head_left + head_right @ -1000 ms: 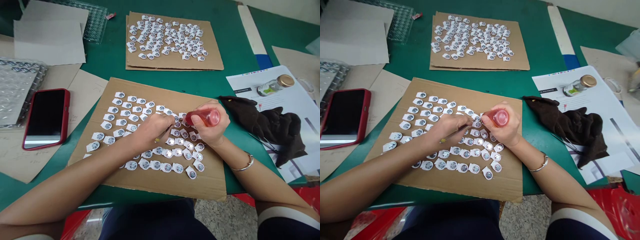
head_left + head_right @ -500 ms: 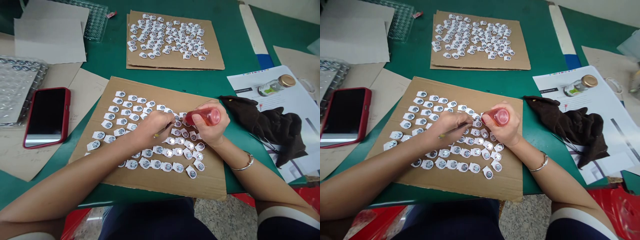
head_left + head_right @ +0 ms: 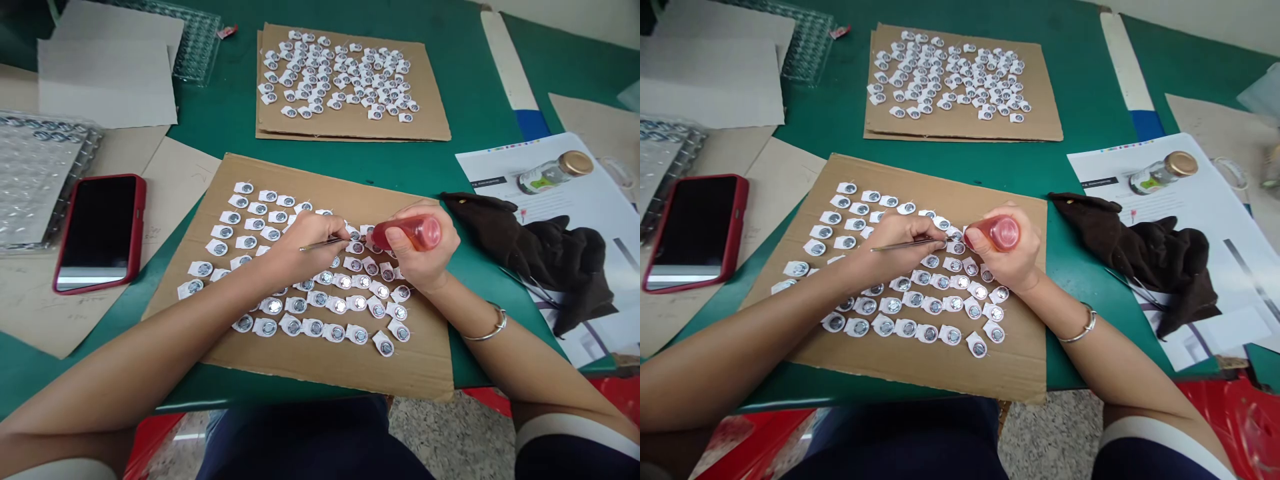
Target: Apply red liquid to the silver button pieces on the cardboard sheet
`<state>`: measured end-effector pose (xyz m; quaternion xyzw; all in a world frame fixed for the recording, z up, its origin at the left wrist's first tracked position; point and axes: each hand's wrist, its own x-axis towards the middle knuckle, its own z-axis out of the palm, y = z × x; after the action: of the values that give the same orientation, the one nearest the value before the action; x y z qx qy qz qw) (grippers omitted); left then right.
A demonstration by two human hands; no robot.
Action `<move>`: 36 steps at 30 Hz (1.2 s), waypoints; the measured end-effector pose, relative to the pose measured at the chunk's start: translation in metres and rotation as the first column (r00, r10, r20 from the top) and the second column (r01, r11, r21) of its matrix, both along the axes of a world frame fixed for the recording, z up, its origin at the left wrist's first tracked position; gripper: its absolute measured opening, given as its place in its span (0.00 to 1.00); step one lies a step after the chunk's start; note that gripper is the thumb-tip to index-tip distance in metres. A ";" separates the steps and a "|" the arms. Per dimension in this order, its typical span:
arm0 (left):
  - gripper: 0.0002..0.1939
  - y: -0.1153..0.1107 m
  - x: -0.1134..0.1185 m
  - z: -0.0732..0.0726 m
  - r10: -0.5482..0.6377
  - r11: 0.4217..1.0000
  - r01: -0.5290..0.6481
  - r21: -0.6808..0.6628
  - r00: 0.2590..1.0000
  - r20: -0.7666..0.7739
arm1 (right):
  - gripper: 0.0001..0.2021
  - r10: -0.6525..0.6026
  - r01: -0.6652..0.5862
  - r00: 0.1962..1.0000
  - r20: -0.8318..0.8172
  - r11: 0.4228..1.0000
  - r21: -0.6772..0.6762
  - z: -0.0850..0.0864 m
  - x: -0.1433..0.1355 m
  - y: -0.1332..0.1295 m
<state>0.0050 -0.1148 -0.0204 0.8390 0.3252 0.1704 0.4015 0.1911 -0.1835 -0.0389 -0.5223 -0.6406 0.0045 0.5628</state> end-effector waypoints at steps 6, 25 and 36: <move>0.07 0.001 0.000 0.000 0.006 1.000 -0.006 -0.021 1.000 0.004 | 0.12 -0.004 0.004 1.000 -0.012 1.000 0.003 -0.002 0.000 0.000; 0.05 0.004 0.000 -0.005 0.031 0.996 -0.027 -0.084 0.998 0.054 | 0.13 -0.021 0.021 0.999 0.025 1.000 -0.010 -0.001 -0.004 0.001; 0.05 0.004 -0.001 -0.006 0.025 0.992 -0.015 -0.124 0.996 0.081 | 0.12 -0.020 0.020 0.999 0.032 1.000 -0.017 0.002 -0.006 0.000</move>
<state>0.0043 -0.1108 -0.0262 0.8017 0.3269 0.1884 0.4637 0.1849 -0.1836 -0.0372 -0.5335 -0.6441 -0.0039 0.5481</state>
